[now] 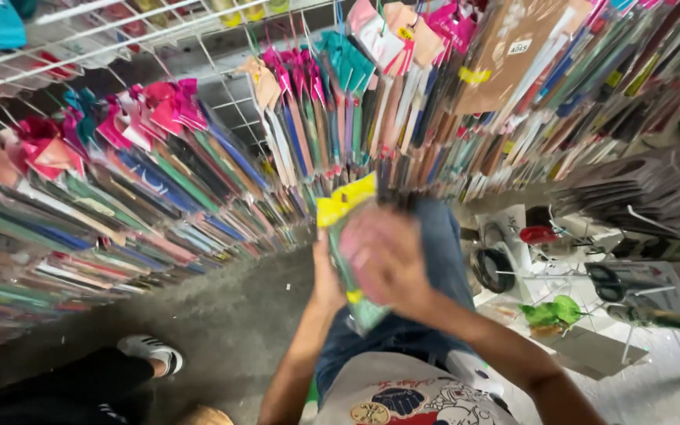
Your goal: Cleaning and organizing phone cases on a retail display rack.
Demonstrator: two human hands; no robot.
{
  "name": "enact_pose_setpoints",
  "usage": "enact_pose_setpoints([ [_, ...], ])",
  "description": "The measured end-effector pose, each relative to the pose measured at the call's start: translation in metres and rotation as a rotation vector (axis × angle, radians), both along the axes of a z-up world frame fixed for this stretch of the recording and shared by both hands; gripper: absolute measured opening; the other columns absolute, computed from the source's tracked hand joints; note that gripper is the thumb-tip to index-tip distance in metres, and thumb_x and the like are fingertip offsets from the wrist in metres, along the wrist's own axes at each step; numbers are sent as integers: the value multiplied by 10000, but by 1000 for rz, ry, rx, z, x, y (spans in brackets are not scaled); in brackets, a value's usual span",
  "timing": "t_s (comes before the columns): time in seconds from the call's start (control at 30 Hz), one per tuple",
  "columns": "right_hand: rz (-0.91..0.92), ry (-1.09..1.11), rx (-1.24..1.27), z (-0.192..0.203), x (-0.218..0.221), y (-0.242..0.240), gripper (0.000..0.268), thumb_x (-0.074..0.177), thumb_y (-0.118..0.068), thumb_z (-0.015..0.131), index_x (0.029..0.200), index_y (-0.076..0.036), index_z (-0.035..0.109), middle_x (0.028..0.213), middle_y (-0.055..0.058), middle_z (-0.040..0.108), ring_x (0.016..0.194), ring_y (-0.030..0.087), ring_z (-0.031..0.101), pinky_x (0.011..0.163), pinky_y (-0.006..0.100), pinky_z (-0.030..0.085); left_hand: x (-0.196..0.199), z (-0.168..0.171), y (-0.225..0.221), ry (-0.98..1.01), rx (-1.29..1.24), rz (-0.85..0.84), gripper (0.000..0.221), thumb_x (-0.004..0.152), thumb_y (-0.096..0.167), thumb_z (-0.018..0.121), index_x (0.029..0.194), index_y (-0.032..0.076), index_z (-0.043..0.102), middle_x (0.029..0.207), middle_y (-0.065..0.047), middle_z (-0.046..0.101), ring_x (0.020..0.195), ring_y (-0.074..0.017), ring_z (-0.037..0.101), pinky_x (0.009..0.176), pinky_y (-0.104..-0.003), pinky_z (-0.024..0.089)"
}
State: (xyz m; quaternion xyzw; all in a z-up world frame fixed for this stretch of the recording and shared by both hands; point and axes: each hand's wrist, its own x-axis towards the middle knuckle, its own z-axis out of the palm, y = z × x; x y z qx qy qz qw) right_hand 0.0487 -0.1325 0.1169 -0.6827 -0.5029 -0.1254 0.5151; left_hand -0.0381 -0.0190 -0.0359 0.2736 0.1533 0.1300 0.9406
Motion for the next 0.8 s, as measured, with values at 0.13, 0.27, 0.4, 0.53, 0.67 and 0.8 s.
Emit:
enact_pose_setpoints([
  [0.13,176,-102,23,-6,-7,8,363,838,-138,713,1192,-218,716,1275,149,600,1157,318,573,1043,419,397,8,59,1,173,-140,-6,814,912,687,279,1318,57,597,1114,-52,748,986,-157,735,882,-296,606],
  [0.27,-224,201,139,-17,12,29,324,923,-10,667,1228,-120,666,1317,154,560,1235,324,575,1088,441,461,15,-11,-20,12,221,11,773,1069,718,305,1359,61,593,1049,-72,672,897,-176,656,785,-328,560],
  [0.4,-195,208,223,-12,-34,40,250,910,29,670,1136,-79,680,1203,136,616,1183,311,601,1157,478,398,29,33,-5,-120,-443,-209,775,974,756,312,1327,125,593,1116,-57,679,980,-172,660,864,-294,543],
  [0.53,-155,113,124,0,7,45,244,848,17,648,1080,-54,672,1143,169,644,1151,327,599,1047,403,478,23,73,2,31,73,-66,786,971,697,323,1388,71,551,1230,-61,675,1078,-157,670,920,-304,549],
  [0.67,-456,319,182,20,25,53,125,983,15,698,1090,-49,687,1148,153,678,1125,298,619,1036,411,473,31,44,-4,54,194,-32,732,984,655,393,1463,112,499,1368,15,617,1201,-107,622,1054,-276,502],
  [0.8,-191,137,153,-11,-12,38,236,886,-19,666,1119,-57,672,1171,161,638,1110,313,605,1022,436,462,44,24,3,125,99,-116,829,1102,685,302,1492,6,575,1153,-127,631,910,-223,553,720,-347,401],
])
